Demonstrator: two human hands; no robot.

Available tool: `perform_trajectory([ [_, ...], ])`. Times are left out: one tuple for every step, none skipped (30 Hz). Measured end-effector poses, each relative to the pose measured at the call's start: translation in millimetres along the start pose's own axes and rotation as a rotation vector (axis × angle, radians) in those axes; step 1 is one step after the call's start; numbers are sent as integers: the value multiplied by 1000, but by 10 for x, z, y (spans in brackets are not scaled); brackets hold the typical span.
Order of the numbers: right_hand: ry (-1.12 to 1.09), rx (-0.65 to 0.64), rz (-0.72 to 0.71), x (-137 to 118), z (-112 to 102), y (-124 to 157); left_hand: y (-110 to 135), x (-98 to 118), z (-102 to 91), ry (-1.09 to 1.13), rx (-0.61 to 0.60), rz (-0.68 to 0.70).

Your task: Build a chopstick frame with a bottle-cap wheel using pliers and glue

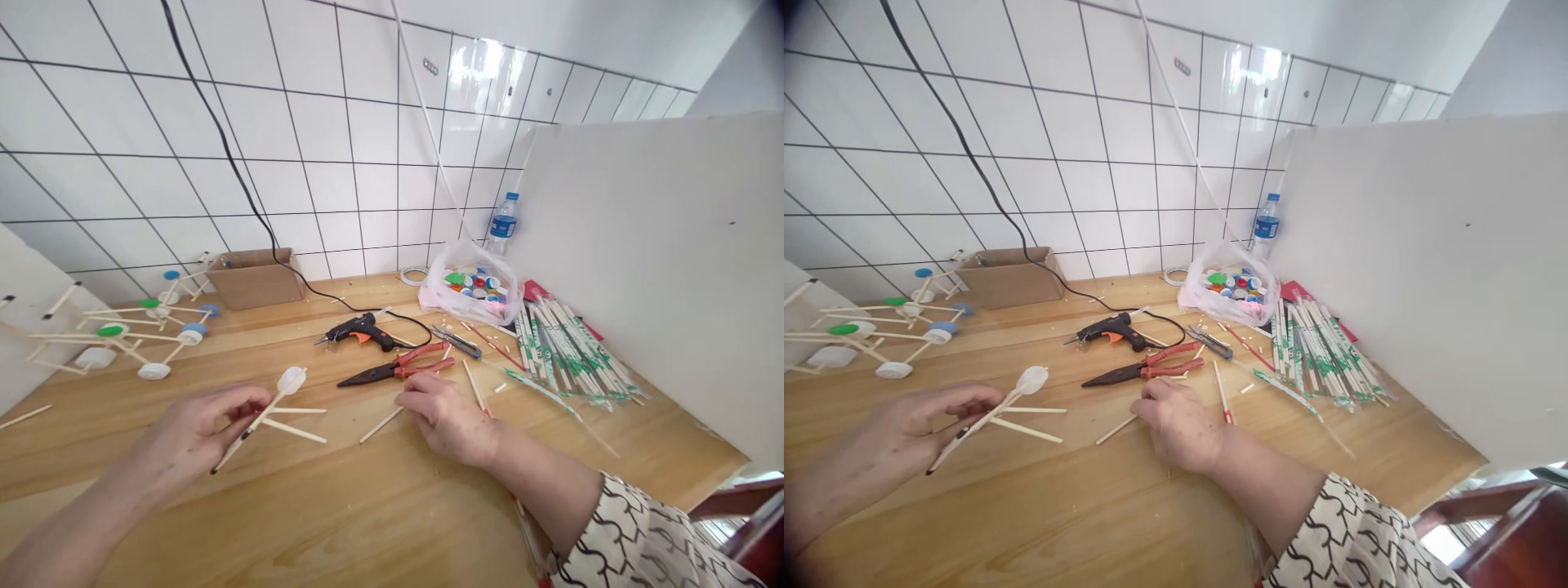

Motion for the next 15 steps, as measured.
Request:
perform_trajectory([
  [-16, 56, 24, 57, -76, -26, -20, 17, -12, -62, -18, 39],
  [-19, 111, 68, 142, -155, -50, -43, 20, -20, -113, -46, 57],
  [-11, 159, 131, 250, -233, -69, -64, 5, -12, -157, -101, 51],
  [25, 200, 225, 389, -306, -76, -79, -18, 7, -200, -175, 38],
  [89, 221, 340, 546, -366, -67, -98, -34, 4, -235, -204, 38],
  [124, 228, 395, 672, -409, -59, -110, -44, 7, -261, -236, 49],
  [150, 232, 434, 788, -439, -48, -115, -57, 13, -286, -263, 59],
  [174, 233, 472, 901, -456, -30, -113, -69, 18, -305, -284, 70],
  [196, 229, 506, 1004, -459, -8, -103, -87, 29, -316, -310, 73],
  [213, 223, 534, 1094, -452, 15, -86, -110, 42, -318, -334, 70],
  [226, 213, 556, 1168, -434, 35, -67, -136, 55, -310, -354, 64],
  [236, 202, 573, 1227, -413, 53, -47, -164, 67, -292, -368, 58],
  [244, 189, 582, 1270, -389, 65, -33, -191, 72, -268, -367, 53],
  [250, 175, 586, 1298, -365, 71, -26, -218, 69, -247, -351, 54],
  [254, 159, 586, 1315, -342, 73, -30, -237, 53, -232, -314, 63],
])
Point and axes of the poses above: each hand's wrist, its own y-axis away from the middle knuckle, its own z-axis out of the palm, x = y × z, the point moved 6 cm from there along -y, towards the middle knuckle, and after that the axes turned 11 degrees about x, right-handed, at the moved point
